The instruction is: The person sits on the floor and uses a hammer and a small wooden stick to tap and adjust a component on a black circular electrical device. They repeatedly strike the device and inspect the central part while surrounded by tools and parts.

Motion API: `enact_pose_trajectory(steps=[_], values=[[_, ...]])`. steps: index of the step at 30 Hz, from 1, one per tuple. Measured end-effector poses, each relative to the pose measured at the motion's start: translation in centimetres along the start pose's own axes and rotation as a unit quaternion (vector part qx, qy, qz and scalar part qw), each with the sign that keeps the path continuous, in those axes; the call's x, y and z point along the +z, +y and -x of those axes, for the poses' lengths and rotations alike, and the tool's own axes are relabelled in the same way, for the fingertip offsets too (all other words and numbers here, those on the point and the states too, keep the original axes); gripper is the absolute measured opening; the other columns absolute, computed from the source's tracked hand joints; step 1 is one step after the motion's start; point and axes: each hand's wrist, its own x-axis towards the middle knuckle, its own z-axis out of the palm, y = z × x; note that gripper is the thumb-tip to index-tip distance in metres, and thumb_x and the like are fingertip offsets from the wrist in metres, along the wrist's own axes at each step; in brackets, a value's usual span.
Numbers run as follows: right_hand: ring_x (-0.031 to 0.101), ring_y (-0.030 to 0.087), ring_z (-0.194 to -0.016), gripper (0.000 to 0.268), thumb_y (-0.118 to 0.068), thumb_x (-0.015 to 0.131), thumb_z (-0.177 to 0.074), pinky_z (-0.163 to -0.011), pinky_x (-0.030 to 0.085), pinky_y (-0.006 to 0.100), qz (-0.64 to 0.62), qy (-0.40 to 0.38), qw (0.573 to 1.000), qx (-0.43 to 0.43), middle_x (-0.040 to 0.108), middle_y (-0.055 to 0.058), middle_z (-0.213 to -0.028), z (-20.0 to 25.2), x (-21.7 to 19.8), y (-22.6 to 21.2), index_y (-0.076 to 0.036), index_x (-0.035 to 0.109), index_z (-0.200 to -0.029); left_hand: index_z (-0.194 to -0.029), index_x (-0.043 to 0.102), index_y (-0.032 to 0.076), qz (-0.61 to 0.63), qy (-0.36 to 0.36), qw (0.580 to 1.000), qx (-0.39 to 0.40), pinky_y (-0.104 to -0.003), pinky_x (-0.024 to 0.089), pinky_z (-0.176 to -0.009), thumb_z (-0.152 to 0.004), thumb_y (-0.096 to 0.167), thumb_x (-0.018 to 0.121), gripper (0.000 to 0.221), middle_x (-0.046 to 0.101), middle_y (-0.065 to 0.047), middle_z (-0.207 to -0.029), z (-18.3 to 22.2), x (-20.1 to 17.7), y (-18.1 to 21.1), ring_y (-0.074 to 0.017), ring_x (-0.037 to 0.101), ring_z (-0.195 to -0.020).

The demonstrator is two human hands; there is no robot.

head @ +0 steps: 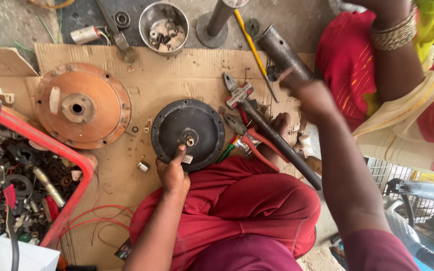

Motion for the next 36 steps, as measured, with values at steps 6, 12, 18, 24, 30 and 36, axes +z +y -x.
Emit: enact_pose_trajectory(steps=[6,12,18,24,30,36], values=[[0.066,0.021,-0.084,0.046,-0.047,0.061,-0.096,-0.078,0.05,0.035,0.268,-0.006,0.96,-0.086,0.069,0.013,-0.088,10.5,0.0,-6.6,-0.012,0.076,-0.12,-0.13,0.058,-0.001,0.0,-0.009,1.0,0.003,-0.038,0.055,-0.096,-0.076,-0.003,0.081,0.059,0.067,-0.014,-0.129,0.8,-0.2,0.5,-0.0255,0.066,-0.112],[0.066,0.018,-0.071,0.026,-0.021,0.063,-0.094,-0.065,0.052,0.032,0.167,-0.188,0.9,-0.355,0.069,0.012,-0.077,22.7,-0.2,-9.6,-0.005,0.075,-0.11,-0.131,0.062,-0.005,0.008,-0.036,0.999,0.028,-0.036,0.056,-0.095,-0.077,-0.004,0.079,0.057,0.069,-0.014,-0.128,-0.1,0.4,0.8,-0.0247,0.068,-0.109],[0.069,0.018,-0.052,0.014,-0.003,0.066,-0.099,-0.057,0.056,0.028,0.216,-0.143,0.939,-0.225,0.073,0.012,-0.064,15.2,7.6,-3.2,0.0,0.077,-0.106,-0.134,0.06,-0.003,0.017,-0.047,0.998,0.05,-0.037,0.055,-0.096,-0.076,-0.003,0.08,0.061,0.069,-0.014,-0.128,0.4,0.9,0.8,-0.0253,0.069,-0.11],[0.071,0.011,-0.072,0.019,-0.004,0.07,-0.09,-0.063,0.058,0.027,0.083,-0.106,0.989,-0.057,0.077,0.006,-0.086,8.9,12.1,9.3,-0.004,0.071,-0.109,-0.134,0.053,-0.002,-0.024,0.015,0.999,0.018,-0.038,0.051,-0.103,-0.073,0.003,0.087,0.07,0.065,-0.015,-0.133,0.0,0.3,-0.2,-0.0267,0.064,-0.118],[0.075,0.017,-0.078,0.026,-0.008,0.075,-0.085,-0.074,0.06,0.031,0.259,-0.057,0.948,-0.178,0.079,0.011,-0.094,8.2,14.3,12.4,-0.01,0.08,-0.111,-0.136,0.049,-0.001,0.003,0.007,1.0,0.016,-0.037,0.048,-0.107,-0.072,0.004,0.089,0.076,0.062,-0.014,-0.134,-0.4,0.1,-0.3,-0.0257,0.061,-0.122],[0.077,0.026,-0.087,0.023,-0.007,0.075,-0.084,-0.08,0.06,0.037,0.281,-0.022,0.918,-0.28,0.078,0.016,-0.1,7.8,16.0,13.8,-0.008,0.08,-0.106,-0.137,0.046,-0.002,0.007,0.004,1.0,0.007,-0.036,0.047,-0.109,-0.071,0.004,0.089,0.078,0.06,-0.016,-0.135,-0.2,0.0,-0.2,-0.026,0.06,-0.123]])
